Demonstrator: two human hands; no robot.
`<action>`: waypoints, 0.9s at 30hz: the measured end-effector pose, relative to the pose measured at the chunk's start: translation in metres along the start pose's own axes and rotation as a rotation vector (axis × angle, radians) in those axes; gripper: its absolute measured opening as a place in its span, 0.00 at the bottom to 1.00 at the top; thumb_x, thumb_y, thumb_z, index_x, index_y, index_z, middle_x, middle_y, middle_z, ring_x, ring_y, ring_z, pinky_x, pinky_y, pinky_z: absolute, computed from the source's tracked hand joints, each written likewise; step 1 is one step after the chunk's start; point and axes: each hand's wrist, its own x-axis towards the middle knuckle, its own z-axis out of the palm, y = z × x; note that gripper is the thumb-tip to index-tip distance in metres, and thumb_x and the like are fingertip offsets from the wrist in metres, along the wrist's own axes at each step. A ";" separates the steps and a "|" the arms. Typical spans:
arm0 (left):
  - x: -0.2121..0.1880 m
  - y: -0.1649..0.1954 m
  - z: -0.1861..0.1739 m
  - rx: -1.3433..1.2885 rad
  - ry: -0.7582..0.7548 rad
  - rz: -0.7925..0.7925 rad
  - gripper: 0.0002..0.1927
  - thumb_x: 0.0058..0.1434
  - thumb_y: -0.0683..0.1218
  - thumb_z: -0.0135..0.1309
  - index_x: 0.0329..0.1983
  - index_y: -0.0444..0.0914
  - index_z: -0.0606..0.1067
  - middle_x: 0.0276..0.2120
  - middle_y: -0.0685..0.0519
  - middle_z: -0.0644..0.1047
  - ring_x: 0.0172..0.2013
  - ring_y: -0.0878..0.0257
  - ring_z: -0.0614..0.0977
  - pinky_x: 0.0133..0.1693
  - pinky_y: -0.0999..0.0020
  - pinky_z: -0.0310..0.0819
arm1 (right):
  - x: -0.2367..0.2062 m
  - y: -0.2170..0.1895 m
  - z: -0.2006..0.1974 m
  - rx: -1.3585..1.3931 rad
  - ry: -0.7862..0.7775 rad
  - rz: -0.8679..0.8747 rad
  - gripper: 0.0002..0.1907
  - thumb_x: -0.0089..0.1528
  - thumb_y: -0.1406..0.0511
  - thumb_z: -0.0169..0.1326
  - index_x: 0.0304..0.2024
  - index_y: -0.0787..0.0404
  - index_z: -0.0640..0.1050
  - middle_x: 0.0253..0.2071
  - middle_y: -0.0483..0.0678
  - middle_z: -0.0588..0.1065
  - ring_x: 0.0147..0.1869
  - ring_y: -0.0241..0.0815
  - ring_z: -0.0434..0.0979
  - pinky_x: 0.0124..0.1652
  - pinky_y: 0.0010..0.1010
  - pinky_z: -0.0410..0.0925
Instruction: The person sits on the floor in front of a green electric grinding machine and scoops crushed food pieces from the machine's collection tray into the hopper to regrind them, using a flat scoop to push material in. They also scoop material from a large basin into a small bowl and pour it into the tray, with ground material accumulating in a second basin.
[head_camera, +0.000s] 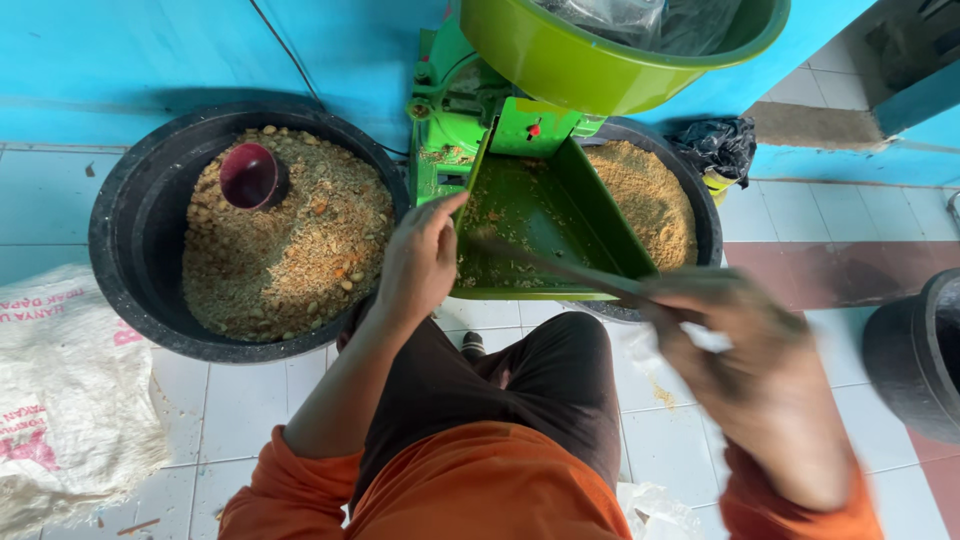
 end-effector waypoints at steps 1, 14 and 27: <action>-0.002 0.002 0.000 -0.016 -0.033 -0.063 0.21 0.66 0.34 0.48 0.63 0.36 0.73 0.52 0.43 0.79 0.49 0.49 0.82 0.53 0.57 0.77 | 0.010 0.001 0.018 -0.069 0.049 -0.112 0.13 0.61 0.74 0.62 0.47 0.63 0.76 0.46 0.51 0.80 0.45 0.42 0.83 0.39 0.29 0.77; -0.001 0.011 0.001 0.357 -0.101 0.054 0.28 0.58 0.36 0.55 0.64 0.39 0.72 0.61 0.46 0.73 0.64 0.43 0.71 0.62 0.43 0.62 | -0.043 0.007 -0.026 -0.230 0.222 0.070 0.08 0.70 0.71 0.63 0.47 0.61 0.76 0.44 0.47 0.80 0.44 0.36 0.84 0.44 0.24 0.76; 0.014 0.015 0.024 0.494 -0.197 -0.087 0.30 0.61 0.40 0.52 0.69 0.40 0.65 0.65 0.45 0.68 0.68 0.41 0.64 0.62 0.38 0.56 | 0.018 0.043 0.089 -0.239 0.328 -0.135 0.10 0.65 0.74 0.63 0.44 0.65 0.75 0.47 0.51 0.81 0.46 0.47 0.82 0.46 0.34 0.74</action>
